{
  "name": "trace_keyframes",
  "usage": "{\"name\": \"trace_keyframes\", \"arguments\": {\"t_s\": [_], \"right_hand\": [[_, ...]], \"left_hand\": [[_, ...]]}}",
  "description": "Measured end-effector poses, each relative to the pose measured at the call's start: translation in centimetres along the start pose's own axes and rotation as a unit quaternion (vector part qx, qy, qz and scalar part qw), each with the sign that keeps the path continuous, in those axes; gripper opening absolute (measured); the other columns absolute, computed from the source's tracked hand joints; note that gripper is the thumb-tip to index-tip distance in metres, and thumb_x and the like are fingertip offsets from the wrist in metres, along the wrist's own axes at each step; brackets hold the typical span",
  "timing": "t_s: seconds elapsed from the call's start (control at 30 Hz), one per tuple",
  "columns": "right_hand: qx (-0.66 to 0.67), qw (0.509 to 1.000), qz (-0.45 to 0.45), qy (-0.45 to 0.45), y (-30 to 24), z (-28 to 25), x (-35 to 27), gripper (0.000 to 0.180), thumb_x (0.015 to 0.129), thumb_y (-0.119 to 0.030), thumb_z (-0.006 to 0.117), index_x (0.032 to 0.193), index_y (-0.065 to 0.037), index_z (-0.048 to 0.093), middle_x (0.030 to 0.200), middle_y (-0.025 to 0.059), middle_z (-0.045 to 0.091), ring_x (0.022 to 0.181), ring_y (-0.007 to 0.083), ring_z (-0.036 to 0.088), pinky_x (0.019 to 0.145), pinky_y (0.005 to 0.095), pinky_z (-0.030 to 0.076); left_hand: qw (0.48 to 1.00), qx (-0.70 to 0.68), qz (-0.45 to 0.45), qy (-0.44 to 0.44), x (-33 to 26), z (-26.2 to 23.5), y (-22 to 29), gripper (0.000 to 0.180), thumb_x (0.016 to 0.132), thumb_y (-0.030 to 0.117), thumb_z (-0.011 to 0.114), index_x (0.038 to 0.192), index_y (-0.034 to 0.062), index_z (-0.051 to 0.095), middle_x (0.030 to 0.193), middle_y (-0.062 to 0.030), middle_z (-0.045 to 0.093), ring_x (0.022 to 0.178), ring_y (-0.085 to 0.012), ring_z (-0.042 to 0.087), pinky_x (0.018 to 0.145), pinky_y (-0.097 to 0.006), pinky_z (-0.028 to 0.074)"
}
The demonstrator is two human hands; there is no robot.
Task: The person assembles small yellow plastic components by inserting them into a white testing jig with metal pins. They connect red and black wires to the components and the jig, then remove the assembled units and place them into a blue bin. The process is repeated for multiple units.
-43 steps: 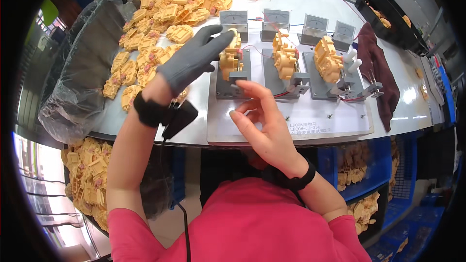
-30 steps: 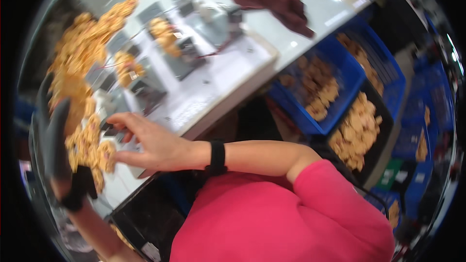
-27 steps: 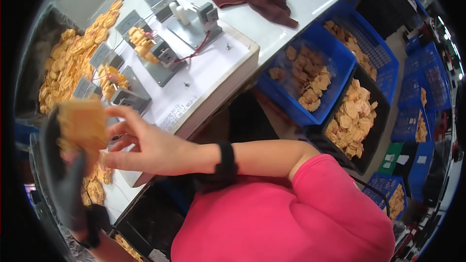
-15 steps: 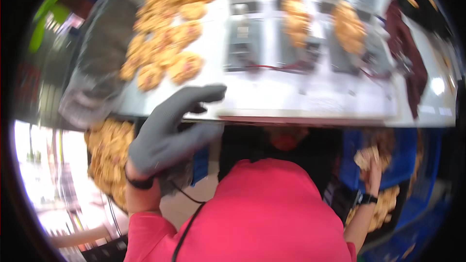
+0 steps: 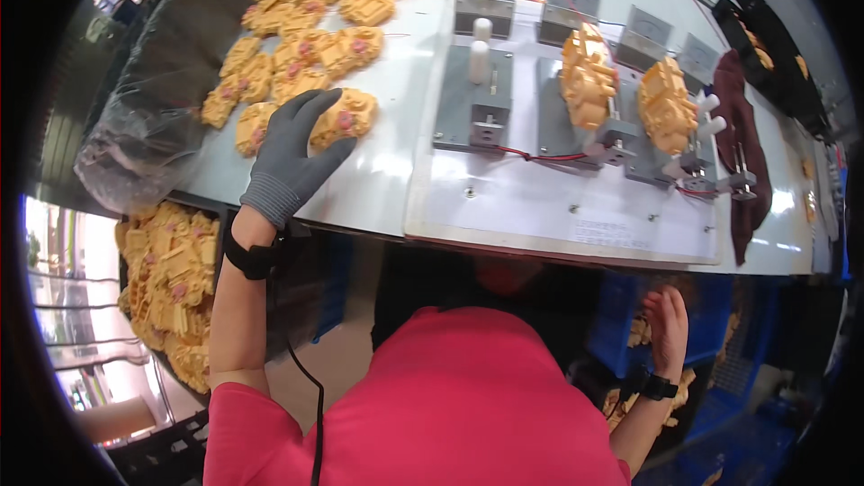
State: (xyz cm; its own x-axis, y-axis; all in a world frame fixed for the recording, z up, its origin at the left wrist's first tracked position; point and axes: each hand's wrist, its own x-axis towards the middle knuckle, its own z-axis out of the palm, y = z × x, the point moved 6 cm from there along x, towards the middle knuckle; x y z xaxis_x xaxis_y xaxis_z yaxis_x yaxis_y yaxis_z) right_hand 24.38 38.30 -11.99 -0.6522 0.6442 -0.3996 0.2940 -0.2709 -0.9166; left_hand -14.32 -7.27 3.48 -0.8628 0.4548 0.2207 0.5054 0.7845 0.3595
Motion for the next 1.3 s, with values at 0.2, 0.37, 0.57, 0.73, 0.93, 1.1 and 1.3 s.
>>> {"name": "trace_keyframes", "arguments": {"t_s": [0.2,0.37,0.57,0.73,0.93,1.1,1.3], "right_hand": [[-0.190,0.931,-0.272,-0.150,-16.0,17.3,-5.6,0.019,0.088,0.004,0.064,0.106,-0.001,0.067,0.099,0.0109,0.068,0.091,0.0190,0.065,0.085,0.0291,0.049],[-0.365,0.791,-0.480,-0.100,-18.0,24.3,-3.5,0.013,0.082,-0.006,0.074,0.095,-0.006,0.070,0.092,0.0070,0.064,0.089,0.0250,0.060,0.080,0.0362,0.045],[-0.387,0.767,-0.503,-0.098,-17.0,25.3,-2.7,0.012,0.081,-0.009,0.075,0.092,-0.008,0.069,0.087,0.0038,0.061,0.083,0.0240,0.058,0.076,0.0356,0.041],[-0.386,0.782,-0.477,-0.107,-17.0,25.0,-2.6,0.013,0.081,-0.005,0.075,0.093,-0.007,0.071,0.087,0.0058,0.061,0.084,0.0235,0.057,0.074,0.0338,0.044],[-0.389,0.781,-0.478,-0.106,-16.8,24.8,-2.8,0.019,0.077,-0.003,0.078,0.095,-0.007,0.072,0.092,0.0069,0.060,0.086,0.0239,0.056,0.073,0.0330,0.046],[-0.402,0.765,-0.494,-0.097,-16.8,24.8,-2.9,0.022,0.076,-0.003,0.080,0.096,-0.008,0.072,0.094,0.0062,0.060,0.087,0.0233,0.055,0.075,0.0330,0.045],[-0.388,0.765,-0.509,-0.074,-16.8,24.8,-2.9,0.021,0.075,-0.007,0.080,0.094,-0.011,0.071,0.089,0.0005,0.062,0.085,0.0208,0.057,0.078,0.0350,0.040]], "left_hand": [[0.996,-0.039,0.082,0.011,-0.7,0.9,7.5,0.055,0.085,0.016,0.071,0.137,0.0088,0.055,0.141,-0.0167,0.051,0.133,-0.0332,0.046,0.112,-0.041,0.035],[0.980,-0.189,0.064,0.010,-3.2,2.4,10.5,0.047,0.090,0.018,0.067,0.135,0.0096,0.057,0.138,-0.0196,0.051,0.130,-0.0368,0.048,0.108,-0.043,0.039],[0.972,-0.234,0.024,0.006,-4.2,5.6,10.4,0.042,0.093,0.010,0.057,0.135,0.0077,0.058,0.149,-0.0224,0.039,0.137,-0.0378,0.042,0.113,-0.043,0.035],[0.968,-0.249,0.033,0.007,-4.2,5.9,10.2,0.043,0.092,0.009,0.056,0.134,0.0066,0.058,0.149,-0.0240,0.039,0.137,-0.0394,0.041,0.114,-0.044,0.033],[0.965,-0.258,0.033,0.015,-4.2,5.9,10.2,0.042,0.092,0.008,0.057,0.134,0.0053,0.059,0.149,-0.0246,0.040,0.137,-0.0393,0.042,0.114,-0.044,0.033],[0.964,-0.263,0.034,0.018,-4.1,5.8,10.2,0.042,0.091,0.007,0.058,0.133,0.0045,0.059,0.148,-0.0241,0.040,0.138,-0.0387,0.042,0.113,-0.044,0.034],[0.964,-0.263,0.028,0.014,-4.2,5.8,10.3,0.042,0.091,0.006,0.058,0.132,0.0045,0.059,0.148,-0.0239,0.041,0.138,-0.0381,0.042,0.113,-0.044,0.034]]}}
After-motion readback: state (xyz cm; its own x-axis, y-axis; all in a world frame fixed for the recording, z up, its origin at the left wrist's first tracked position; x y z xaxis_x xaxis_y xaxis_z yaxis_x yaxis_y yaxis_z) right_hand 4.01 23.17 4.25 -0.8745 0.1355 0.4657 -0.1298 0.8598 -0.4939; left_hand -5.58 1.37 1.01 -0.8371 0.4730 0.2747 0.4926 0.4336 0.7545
